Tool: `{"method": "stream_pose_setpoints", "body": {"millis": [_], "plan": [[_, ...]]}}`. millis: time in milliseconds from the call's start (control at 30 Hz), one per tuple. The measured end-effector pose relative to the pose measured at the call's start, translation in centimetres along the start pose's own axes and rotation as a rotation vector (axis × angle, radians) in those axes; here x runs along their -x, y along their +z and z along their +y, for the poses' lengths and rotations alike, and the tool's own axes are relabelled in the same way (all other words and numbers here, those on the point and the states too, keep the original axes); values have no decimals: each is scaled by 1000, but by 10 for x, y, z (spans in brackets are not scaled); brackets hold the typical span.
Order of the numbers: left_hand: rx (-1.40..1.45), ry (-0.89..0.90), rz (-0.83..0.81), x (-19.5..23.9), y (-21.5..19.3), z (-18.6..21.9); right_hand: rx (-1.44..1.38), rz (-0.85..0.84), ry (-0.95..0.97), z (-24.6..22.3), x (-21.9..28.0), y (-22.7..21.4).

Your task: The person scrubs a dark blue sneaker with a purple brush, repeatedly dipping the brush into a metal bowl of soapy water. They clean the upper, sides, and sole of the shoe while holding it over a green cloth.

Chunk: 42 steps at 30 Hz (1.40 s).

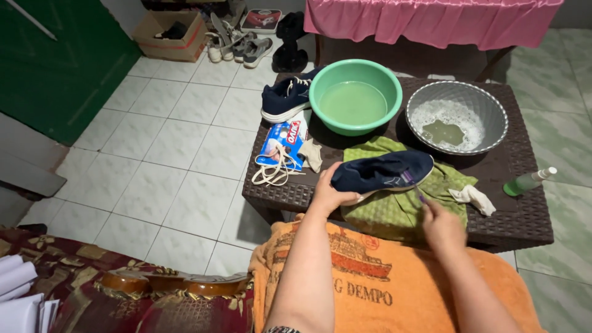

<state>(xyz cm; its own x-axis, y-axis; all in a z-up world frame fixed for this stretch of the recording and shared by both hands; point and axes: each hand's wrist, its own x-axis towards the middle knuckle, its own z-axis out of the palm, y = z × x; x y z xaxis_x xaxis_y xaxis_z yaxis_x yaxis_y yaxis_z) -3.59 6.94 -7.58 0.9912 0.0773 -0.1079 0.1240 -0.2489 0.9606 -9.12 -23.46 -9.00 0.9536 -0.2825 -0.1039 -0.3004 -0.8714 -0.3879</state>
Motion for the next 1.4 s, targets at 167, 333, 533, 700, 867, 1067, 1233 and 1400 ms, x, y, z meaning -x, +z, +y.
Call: {"method": "stream_pose_setpoints", "body": {"millis": [167, 333, 533, 700, 867, 1067, 1233, 1400], "plan": [[27, -9, 17, -8, 5, -6, -215, -60, -109, -69, 57, -14], [19, 1, 9, 2, 5, 3, -86, -2, -96, -5, -3, 10], [8, 3, -8, -4, 7, -2, -147, -48, -49, -45, 24, -1], [13, 27, -7, -1, 7, -2, -78, 15, -14, -13, 3, -10], [59, 0, -12, 2, 6, 3, -97, -38, 23, -37, 25, 13], [236, -72, 20, 3, 10, -1, -304, 12, -138, -40, 32, 4], [414, -192, 54, -31, 13, -44, -164, 192, -5, 36, -22, 32], [484, -119, 122, -40, 22, -34, -462, 113, -183, -39, 34, 27]]}}
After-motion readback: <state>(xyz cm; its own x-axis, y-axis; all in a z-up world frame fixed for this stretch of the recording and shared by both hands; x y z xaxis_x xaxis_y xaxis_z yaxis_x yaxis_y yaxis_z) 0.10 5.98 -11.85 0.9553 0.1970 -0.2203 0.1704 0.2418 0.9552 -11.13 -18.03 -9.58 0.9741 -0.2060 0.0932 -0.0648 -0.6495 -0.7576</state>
